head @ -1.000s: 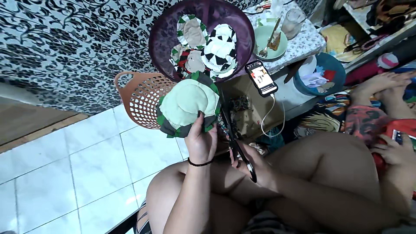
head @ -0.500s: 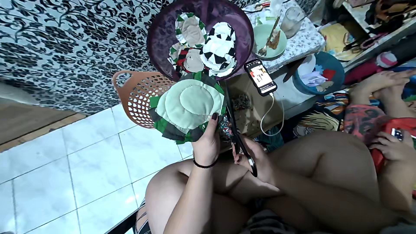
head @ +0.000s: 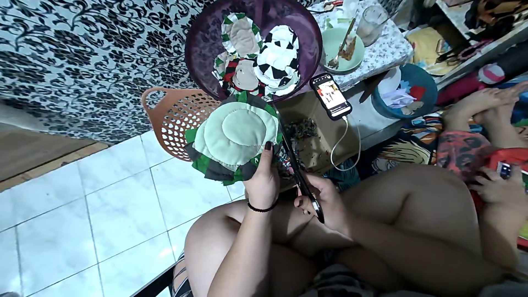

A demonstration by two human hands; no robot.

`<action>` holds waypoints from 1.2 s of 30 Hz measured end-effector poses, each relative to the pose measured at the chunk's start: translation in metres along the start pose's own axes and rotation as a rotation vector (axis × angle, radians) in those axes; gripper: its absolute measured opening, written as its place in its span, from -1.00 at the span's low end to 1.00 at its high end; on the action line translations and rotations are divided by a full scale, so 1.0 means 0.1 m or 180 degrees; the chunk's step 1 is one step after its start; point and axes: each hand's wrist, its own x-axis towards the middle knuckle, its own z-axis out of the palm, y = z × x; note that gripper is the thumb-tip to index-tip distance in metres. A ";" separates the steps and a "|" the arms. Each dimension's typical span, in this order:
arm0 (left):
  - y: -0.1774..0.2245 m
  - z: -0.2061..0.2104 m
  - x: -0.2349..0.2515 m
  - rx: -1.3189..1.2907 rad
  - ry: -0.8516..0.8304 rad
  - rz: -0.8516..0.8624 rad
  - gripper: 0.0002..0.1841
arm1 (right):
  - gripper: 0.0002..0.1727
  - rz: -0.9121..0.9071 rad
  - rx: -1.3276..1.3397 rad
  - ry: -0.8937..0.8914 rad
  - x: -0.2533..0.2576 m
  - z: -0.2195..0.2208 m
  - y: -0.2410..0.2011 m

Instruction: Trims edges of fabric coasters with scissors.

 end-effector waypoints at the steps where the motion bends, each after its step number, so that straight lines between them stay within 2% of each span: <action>1: 0.00 0.00 0.00 -0.0009 0.0017 0.0006 -0.79 | -0.19 0.0041 0.0025 -0.0013 0.00 0.00 -0.01; 9: 0.01 -0.03 0.02 -0.0060 0.0062 -0.0024 -0.78 | -0.30 0.0099 0.0214 0.0022 -0.02 0.00 -0.04; 26: 0.05 -0.13 0.13 -0.0305 0.0072 -0.0214 -0.74 | -0.45 0.0065 -0.0045 0.0103 -0.03 0.00 -0.04; 29: 0.09 -0.16 0.15 -0.0316 0.0008 -0.0273 -0.74 | -0.35 0.0147 0.0032 -0.0004 -0.03 -0.02 -0.02; 33: 0.14 -0.17 0.17 -0.0281 0.0057 -0.0390 -0.75 | -0.02 0.0137 -0.0015 -0.0311 0.01 -0.08 0.01; 36: 0.14 -0.15 0.14 -0.0313 -0.0019 -0.0419 -0.74 | -0.03 0.0132 0.0064 -0.0254 0.04 -0.10 -0.01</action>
